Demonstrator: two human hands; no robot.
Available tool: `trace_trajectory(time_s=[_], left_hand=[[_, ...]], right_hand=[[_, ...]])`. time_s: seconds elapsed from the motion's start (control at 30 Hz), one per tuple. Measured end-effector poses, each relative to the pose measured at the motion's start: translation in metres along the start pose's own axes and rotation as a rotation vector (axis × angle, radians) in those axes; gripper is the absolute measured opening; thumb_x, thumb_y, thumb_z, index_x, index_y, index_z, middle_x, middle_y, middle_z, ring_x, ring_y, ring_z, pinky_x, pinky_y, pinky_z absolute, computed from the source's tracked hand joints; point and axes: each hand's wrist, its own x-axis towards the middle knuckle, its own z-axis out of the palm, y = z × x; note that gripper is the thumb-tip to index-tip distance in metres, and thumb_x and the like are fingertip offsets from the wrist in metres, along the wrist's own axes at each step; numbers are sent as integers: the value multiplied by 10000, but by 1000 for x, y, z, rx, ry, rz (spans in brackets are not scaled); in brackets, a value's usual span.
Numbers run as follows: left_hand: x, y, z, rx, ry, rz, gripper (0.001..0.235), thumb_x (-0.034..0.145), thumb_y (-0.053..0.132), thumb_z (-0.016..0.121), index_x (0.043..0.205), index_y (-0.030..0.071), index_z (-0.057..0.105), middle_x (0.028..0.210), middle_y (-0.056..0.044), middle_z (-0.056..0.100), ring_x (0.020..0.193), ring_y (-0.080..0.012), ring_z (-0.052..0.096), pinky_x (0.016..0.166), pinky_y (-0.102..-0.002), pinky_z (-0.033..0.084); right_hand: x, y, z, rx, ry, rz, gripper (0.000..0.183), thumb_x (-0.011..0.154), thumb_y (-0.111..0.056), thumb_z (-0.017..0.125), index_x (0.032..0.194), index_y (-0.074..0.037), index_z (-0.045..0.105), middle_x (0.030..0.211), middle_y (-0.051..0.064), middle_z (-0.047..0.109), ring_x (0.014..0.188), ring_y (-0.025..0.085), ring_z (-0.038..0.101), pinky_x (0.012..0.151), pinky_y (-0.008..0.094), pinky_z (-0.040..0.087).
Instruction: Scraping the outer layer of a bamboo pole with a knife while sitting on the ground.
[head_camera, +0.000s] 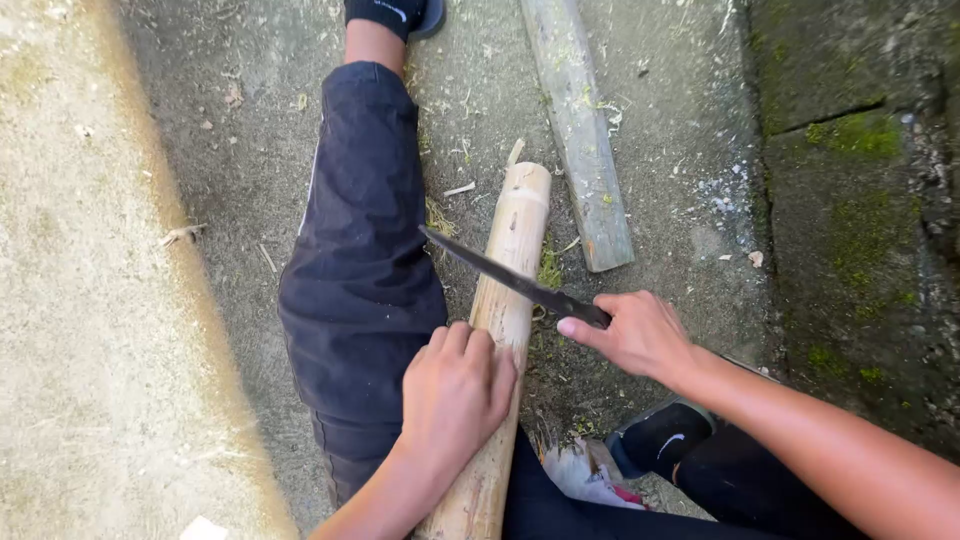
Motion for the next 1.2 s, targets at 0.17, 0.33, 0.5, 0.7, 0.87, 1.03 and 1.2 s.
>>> trace_trajectory(time_s=[0.17,0.33,0.5,0.7,0.87,1.03,1.2], left_hand=[[42,-20,-31,70,274,351,227,906,208,695,762,81,574,771,-94,546,752,-284,544,663,-424,438],[92,-68,11,247,151,513,318,968,272,642,707,94,605,685,-82,588,649,-273,586,609,-420,456],[115,-80,50,314,-33,422,439,1037,357,549,693,110,663,648,-92,663,571,-271,653,543,-408,513],[167,-96,90,358,-15,404,517,1062,396,480,679,118,688,625,-99,677,532,-284,669,512,-417,546],[147,-62,48,337,-244,330,546,1054,407,456,643,130,685,590,-114,653,520,-321,658,519,-457,541],[106,-67,49,207,-146,368,512,1055,381,452,684,100,667,595,-106,654,492,-310,664,471,-441,536],[145,-76,66,270,-173,352,537,1061,384,431,675,100,674,614,-131,667,514,-335,667,497,-461,541]], right_hand=[[-7,-9,-7,-150,-6,-107,776,722,-840,557,676,-82,715,670,148,699,738,386,709,700,537,535],[-8,-13,-11,-305,-7,-137,809,682,-883,531,654,-91,694,676,133,705,745,363,728,706,528,560],[6,-6,-19,-327,-47,-46,804,686,-894,522,663,-111,705,628,135,689,697,359,731,700,509,572],[45,13,-21,-302,-6,0,806,699,-899,489,667,-129,729,557,125,658,624,353,714,646,493,564],[27,15,-26,-324,-51,-21,830,714,-907,468,668,-123,736,551,132,662,606,339,717,644,474,568],[3,19,-21,-344,-47,-166,861,665,-931,455,659,-118,741,559,112,654,606,343,698,627,481,552],[36,21,-23,-346,-123,-43,852,683,-928,438,700,-137,756,560,109,661,611,322,728,644,471,582]])
